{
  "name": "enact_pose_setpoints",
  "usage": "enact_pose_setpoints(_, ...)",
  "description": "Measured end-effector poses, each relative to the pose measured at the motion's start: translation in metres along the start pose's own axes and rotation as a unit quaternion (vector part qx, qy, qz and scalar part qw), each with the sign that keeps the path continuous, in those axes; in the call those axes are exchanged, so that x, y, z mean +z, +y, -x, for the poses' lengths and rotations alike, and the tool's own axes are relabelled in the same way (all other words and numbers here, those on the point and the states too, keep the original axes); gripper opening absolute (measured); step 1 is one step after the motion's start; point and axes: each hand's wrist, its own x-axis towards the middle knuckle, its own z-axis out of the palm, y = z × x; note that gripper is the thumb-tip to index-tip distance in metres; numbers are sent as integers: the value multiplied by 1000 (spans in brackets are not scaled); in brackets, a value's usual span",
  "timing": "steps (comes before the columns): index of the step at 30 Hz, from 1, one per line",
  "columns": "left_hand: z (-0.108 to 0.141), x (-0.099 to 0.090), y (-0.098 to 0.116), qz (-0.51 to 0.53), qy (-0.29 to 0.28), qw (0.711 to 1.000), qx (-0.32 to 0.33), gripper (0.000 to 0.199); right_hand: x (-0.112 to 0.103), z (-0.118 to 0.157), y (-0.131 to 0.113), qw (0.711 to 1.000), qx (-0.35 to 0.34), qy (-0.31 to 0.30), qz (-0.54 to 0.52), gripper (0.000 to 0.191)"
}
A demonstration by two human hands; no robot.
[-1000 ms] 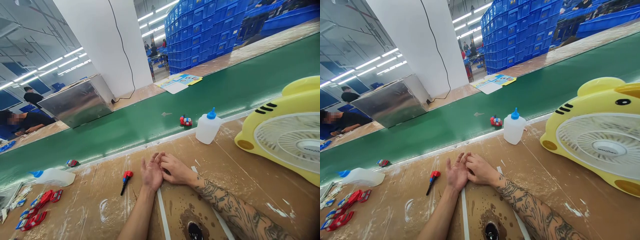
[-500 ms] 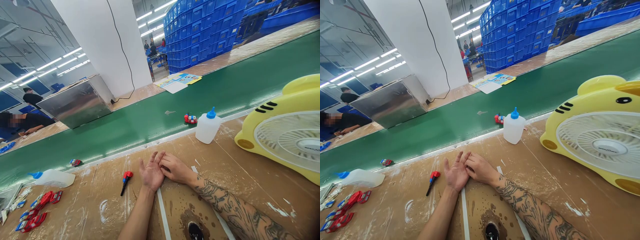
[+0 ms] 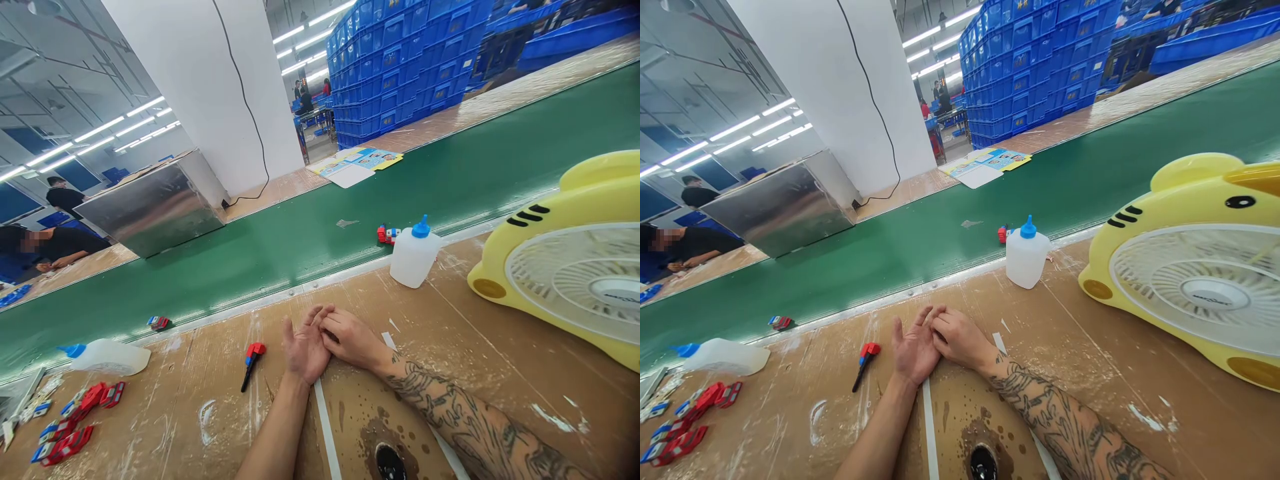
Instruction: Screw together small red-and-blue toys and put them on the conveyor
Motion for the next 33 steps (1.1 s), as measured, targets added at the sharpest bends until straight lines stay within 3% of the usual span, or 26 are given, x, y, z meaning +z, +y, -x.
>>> enact_pose_setpoints(8,1,-1,1,-18,29,999,-5,63,-6,-2,3,999,-15,-30,5,5)
enact_pose_setpoints(13,-1,-12,5,-3,58,998,-21,62,-11,-5,7,995,-56,-81,33,22)
enact_pose_setpoints(19,-3,-13,6,2,74,997,-25,59,-12,-5,7,992,-76,-82,65,19)
enact_pose_setpoints(26,-6,-14,0,-21,34,999,-9,42,-26,0,1,997,-20,-46,54,11)
enact_pose_setpoints(30,-6,-18,-2,-24,10,999,-27,34,-51,17,-3,995,46,-11,87,11)
enact_pose_setpoints(33,-5,-19,-2,-29,7,999,-34,32,-79,47,-12,989,99,23,106,8)
